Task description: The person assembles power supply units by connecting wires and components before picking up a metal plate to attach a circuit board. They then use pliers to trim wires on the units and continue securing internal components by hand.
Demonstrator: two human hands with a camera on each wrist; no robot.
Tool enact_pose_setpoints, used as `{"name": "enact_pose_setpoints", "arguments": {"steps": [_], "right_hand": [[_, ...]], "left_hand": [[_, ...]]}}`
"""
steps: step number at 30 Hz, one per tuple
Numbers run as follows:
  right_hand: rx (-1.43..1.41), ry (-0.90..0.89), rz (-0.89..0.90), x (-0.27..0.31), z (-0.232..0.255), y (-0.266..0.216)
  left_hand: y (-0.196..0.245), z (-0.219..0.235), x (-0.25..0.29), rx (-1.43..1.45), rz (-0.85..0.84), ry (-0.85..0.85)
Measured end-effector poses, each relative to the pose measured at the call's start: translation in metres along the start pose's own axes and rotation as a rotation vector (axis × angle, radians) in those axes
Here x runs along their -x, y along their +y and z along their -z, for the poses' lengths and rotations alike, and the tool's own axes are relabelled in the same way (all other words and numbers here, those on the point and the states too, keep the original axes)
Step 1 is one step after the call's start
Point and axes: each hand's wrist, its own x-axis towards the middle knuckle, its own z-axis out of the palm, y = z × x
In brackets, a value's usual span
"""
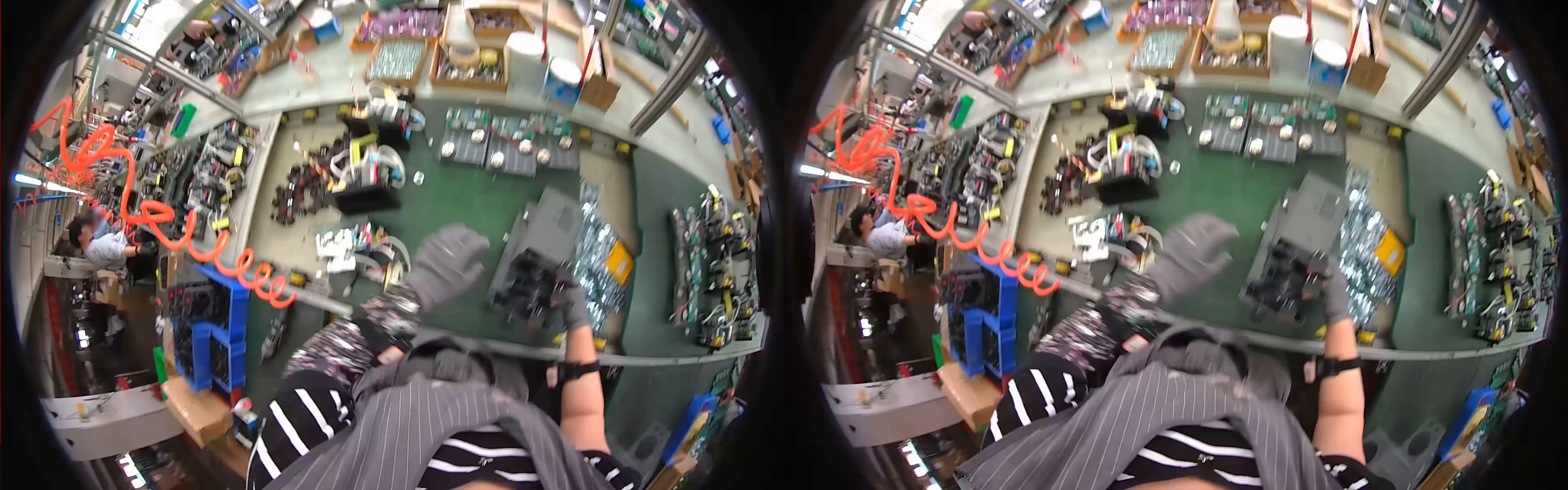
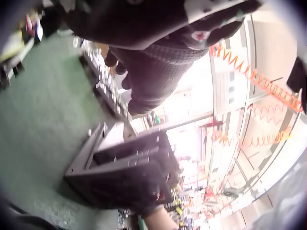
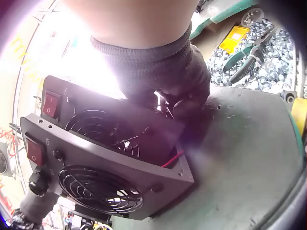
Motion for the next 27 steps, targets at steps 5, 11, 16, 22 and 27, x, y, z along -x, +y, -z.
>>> {"name": "enact_pose_setpoints", "arguments": {"steps": [5, 11, 16, 22, 27], "right_hand": [[-0.134, 0.136, -0.024, 0.008, 0.020, -0.018], [-0.162, 0.596, 0.443, 0.097, -0.017, -0.138], [-0.057, 0.329, 0.718, 0.152, -0.124, -0.208], [0.498, -0.253, 0.412, 0.062, -0.281, -0.117], [0.354, -0.485, -0.031, 0.022, -0.322, -0.081]], "left_hand": [[-0.062, 0.099, 0.075, -0.479, 0.279, -0.135], [-0.124, 0.107, 0.106, -0.461, 0.445, -0.343], [-0.124, 0.102, 0.099, -0.510, 0.408, -0.317], [-0.121, 0.108, 0.095, -0.439, 0.422, -0.382], [-0.123, 0.104, 0.097, -0.392, 0.428, -0.300]]}}
